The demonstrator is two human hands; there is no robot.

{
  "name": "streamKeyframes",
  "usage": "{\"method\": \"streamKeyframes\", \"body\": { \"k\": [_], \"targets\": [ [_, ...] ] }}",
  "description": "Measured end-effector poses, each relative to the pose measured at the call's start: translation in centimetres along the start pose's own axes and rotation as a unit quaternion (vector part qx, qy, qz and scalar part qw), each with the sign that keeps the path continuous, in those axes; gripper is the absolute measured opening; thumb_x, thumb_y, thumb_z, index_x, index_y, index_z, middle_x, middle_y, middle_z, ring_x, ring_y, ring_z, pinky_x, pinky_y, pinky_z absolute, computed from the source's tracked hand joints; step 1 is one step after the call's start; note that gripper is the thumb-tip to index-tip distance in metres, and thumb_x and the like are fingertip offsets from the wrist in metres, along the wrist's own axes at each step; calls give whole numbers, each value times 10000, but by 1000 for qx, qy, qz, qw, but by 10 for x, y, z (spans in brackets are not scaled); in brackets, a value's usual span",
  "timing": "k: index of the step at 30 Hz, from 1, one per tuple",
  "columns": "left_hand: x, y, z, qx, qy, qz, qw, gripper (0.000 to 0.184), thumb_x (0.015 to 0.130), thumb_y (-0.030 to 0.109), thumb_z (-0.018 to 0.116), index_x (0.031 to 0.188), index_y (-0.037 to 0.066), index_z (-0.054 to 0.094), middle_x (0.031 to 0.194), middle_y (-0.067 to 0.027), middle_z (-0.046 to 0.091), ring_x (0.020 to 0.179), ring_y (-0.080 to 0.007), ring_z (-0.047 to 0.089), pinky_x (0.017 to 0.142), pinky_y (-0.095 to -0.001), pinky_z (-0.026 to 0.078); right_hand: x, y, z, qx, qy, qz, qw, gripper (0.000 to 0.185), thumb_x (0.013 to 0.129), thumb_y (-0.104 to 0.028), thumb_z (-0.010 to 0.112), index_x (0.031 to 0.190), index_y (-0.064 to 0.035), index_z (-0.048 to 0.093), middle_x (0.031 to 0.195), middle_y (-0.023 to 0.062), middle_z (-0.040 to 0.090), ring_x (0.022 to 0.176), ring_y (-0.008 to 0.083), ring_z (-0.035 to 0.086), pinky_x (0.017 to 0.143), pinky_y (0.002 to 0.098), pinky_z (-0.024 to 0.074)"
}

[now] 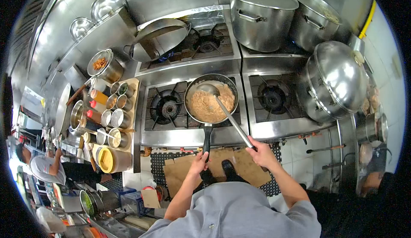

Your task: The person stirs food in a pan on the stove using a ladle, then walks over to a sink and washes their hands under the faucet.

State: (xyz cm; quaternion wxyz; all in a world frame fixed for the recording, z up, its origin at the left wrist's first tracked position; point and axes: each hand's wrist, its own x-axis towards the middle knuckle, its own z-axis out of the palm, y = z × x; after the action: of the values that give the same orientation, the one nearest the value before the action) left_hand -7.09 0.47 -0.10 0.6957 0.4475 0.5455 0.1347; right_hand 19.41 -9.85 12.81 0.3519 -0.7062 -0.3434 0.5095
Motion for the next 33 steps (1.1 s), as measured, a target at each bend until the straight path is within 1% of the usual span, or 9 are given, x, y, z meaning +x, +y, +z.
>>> {"method": "streamKeyframes", "body": {
  "k": [6, 8, 10, 12, 18, 23, 26, 31, 33],
  "targets": [
    [-13, -54, -27, -221, 10, -83, 972, 513, 913, 459, 489, 1246, 69, 480, 866, -40, 641, 622, -121, 573, 563, -241, 457, 64, 59, 32, -158, 111, -219, 956, 521, 823, -149, 622, 1302, -52, 444, 840, 236, 630, 766, 335, 628, 695, 409, 477],
    [-13, -121, -53, -32, 104, -82, 991, 479, 895, 465, 496, 1163, 74, 561, 847, -72, 655, 644, -148, 600, 581, -271, 481, 66, 60, 39, -256, 132, -215, 933, 512, 811, -175, 617, 1286, -61, 463, 857, 249, 613, 780, 424, 578, 701, 451, 468],
    [-15, -235, -96, 260, 168, 4, 951, 409, 868, 410, 526, 1084, 75, 621, 791, -100, 656, 601, -179, 612, 544, -310, 493, 65, 61, 43, -256, 123, -229, 931, 525, 817, -183, 611, 1304, -77, 446, 937, 243, 599, 822, 402, 581, 713, 448, 461],
    [-71, -244, -105, 307, 147, -203, 918, 328, 843, 306, 548, 1054, 73, 642, 732, -109, 641, 564, -201, 616, 515, -334, 496, 59, 47, 43, -217, 84, -182, 955, 542, 805, -113, 609, 1318, -84, 435, 929, 220, 606, 756, 342, 583, 707, 381, 469],
    [-156, -294, -99, -21, 281, -288, 915, 261, 844, 296, 550, 974, 85, 633, 743, -38, 646, 557, -161, 610, 495, -298, 483, 72, 25, 34, -194, 136, -301, 924, 474, 798, -20, 584, 1260, -19, 477, 954, 103, 496, 807, 202, 517, 696, 302, 450],
    [-165, -327, -72, 49, 235, -308, 921, 328, 848, 351, 521, 990, 84, 646, 753, -88, 645, 589, -199, 623, 519, -336, 490, 71, -61, 67, -91, 110, -430, 891, 177, 855, 20, 516, 1015, 37, 591, 847, 25, 518, 698, 75, 485, 576, 203, 391],
    [-156, -358, -77, 40, 270, -275, 922, 372, 844, 391, 511, 991, 79, 649, 771, -123, 644, 599, -208, 626, 539, -366, 495, 56, -88, 119, 11, -5, -364, 931, 70, 850, -43, 587, 898, 3, 610, 604, -35, 491, 514, 41, 433, 479, 182, 341],
    [-198, -361, -98, 102, 253, -203, 941, 489, 804, 502, 566, 944, 42, 653, 796, -136, 649, 581, -221, 622, 538, -372, 500, 2, -97, 240, 47, -186, -357, 914, 242, 733, 12, 696, 716, -65, 468, 614, -36, 467, 530, 32, 451, 464, 188, 354],
    [-206, -387, -108, -145, 274, -329, 892, 592, 775, 568, 584, 892, -9, 647, 784, -150, 648, 569, -219, 618, 516, -334, 496, -9, -80, 291, 102, -275, -316, 902, 255, 741, 21, 672, 683, -75, 443, 628, -32, 454, 531, 33, 427, 471, 194, 340]
  ]
}}
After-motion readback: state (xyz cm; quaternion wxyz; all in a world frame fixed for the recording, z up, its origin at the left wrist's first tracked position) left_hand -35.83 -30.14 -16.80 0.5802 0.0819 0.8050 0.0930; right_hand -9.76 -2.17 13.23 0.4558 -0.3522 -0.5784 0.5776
